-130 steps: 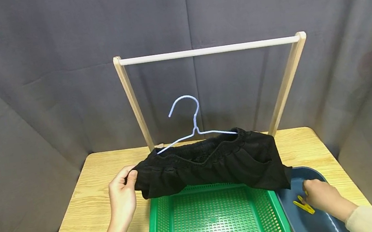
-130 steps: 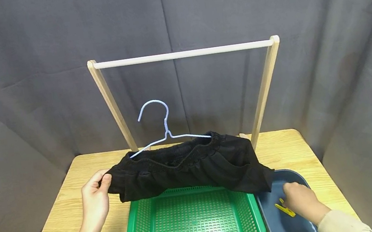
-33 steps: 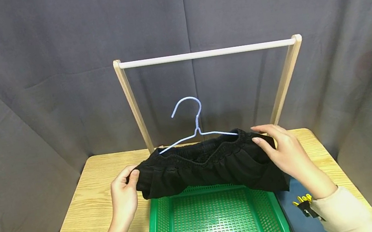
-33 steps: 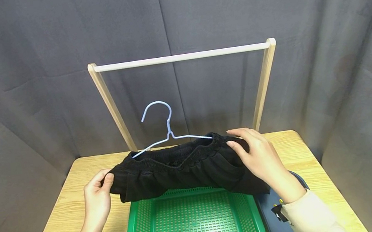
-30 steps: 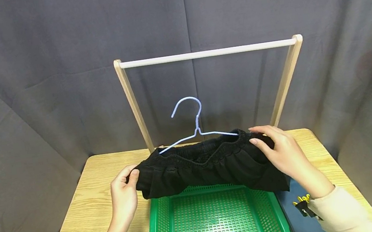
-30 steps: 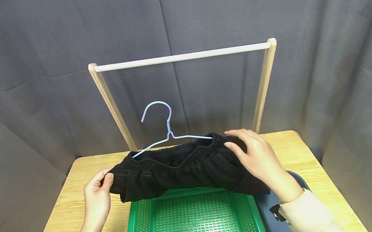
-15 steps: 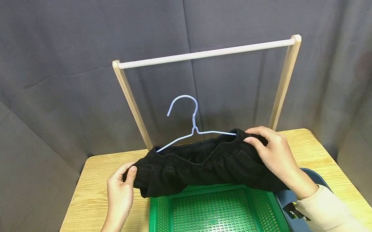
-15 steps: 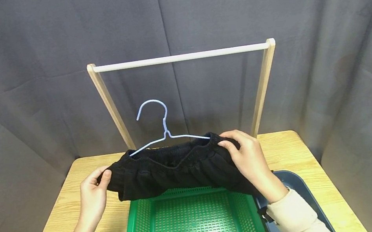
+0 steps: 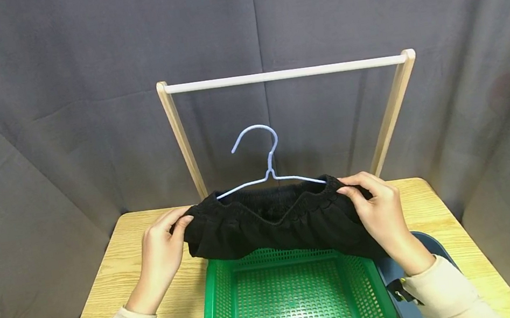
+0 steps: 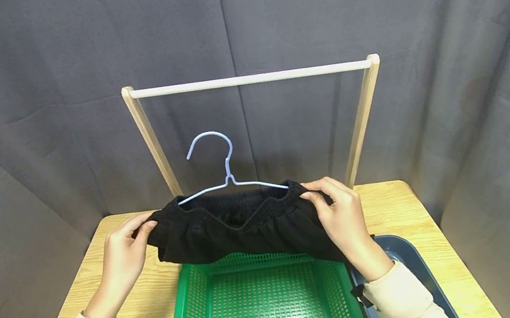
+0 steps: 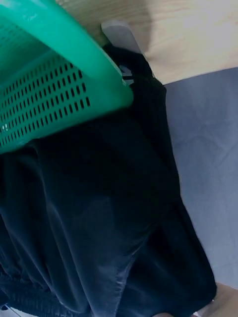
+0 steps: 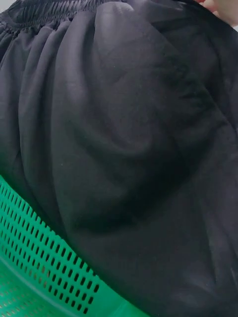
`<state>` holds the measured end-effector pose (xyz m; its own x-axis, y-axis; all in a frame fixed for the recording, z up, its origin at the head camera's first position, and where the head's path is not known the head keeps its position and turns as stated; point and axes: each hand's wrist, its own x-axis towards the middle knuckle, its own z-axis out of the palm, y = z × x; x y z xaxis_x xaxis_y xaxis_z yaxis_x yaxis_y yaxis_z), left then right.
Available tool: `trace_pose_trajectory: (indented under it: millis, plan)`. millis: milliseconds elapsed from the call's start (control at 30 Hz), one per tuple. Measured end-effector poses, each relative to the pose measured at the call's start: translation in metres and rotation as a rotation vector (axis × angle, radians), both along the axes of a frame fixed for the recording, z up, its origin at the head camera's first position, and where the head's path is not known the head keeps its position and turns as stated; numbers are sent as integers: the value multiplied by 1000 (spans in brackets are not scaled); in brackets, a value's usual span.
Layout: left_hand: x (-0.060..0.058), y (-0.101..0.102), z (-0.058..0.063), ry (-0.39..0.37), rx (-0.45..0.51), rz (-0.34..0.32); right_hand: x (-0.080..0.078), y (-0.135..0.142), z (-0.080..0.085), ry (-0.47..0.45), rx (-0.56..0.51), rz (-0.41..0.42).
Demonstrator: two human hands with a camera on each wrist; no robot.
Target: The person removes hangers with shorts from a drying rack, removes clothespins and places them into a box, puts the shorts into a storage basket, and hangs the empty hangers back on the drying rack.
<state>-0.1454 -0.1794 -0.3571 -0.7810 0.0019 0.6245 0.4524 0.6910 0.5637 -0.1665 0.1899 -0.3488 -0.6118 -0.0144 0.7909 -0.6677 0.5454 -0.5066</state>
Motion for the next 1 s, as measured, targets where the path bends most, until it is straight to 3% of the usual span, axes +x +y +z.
trace_pose_trajectory:
  millis: [167, 467, 733, 1000]
  plan:
    - [-7, 9, 6, 53, -53, 0, 0, -2, 2, -8, -6, -2]
    - [-10, 36, 16, 29, -73, -14, 0, -10, 0, -23, 17, 4]
    - [-12, 51, 21, 58, -79, -19, 0, -13, -3, -20, 26, -2]
    - [-12, 53, 23, 96, -75, -5, 2, -10, 0, -72, 143, 0]
